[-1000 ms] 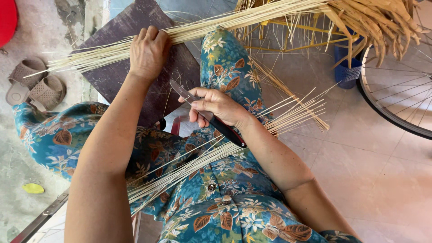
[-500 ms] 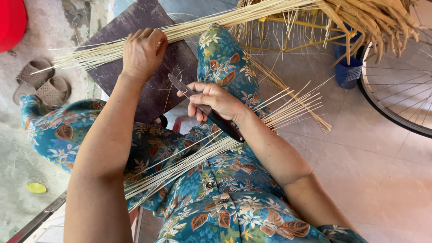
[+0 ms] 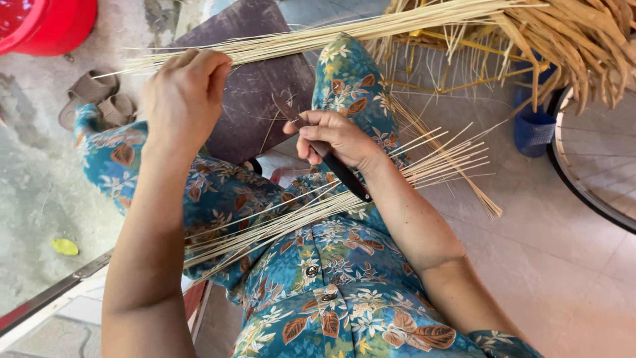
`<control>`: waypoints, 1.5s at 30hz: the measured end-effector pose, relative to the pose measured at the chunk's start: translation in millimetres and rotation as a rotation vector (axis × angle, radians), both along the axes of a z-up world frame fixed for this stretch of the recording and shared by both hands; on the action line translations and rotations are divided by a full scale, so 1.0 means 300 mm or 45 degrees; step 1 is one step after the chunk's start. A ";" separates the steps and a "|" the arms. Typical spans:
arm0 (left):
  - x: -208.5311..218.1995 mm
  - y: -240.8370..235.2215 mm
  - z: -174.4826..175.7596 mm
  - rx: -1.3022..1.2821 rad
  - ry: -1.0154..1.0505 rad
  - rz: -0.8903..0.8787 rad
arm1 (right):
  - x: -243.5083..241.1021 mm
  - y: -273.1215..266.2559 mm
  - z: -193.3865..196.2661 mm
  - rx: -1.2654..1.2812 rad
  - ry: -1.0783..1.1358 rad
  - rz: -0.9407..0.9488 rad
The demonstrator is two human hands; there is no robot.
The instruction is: The person sits and uses a knife to split long bamboo strips into thinner strands. They hold the strips against their lap, draw the knife along each strip to peel off thin layers, and collect the resulting strands.
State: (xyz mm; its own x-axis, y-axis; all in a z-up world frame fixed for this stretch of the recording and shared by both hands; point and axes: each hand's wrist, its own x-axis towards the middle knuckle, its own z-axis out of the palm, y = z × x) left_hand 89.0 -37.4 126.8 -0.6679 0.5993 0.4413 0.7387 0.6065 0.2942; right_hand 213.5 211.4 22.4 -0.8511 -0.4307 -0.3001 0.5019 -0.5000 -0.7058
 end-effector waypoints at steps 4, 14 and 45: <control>0.144 -0.087 0.157 0.115 -0.343 0.183 | -0.004 0.015 0.036 0.066 0.047 -0.020; 0.387 -0.110 0.178 0.501 -0.880 0.289 | 0.056 0.030 0.278 0.045 0.164 -0.140; 0.523 -0.257 0.163 0.352 -1.092 0.281 | 0.136 0.066 0.434 0.323 0.409 -0.448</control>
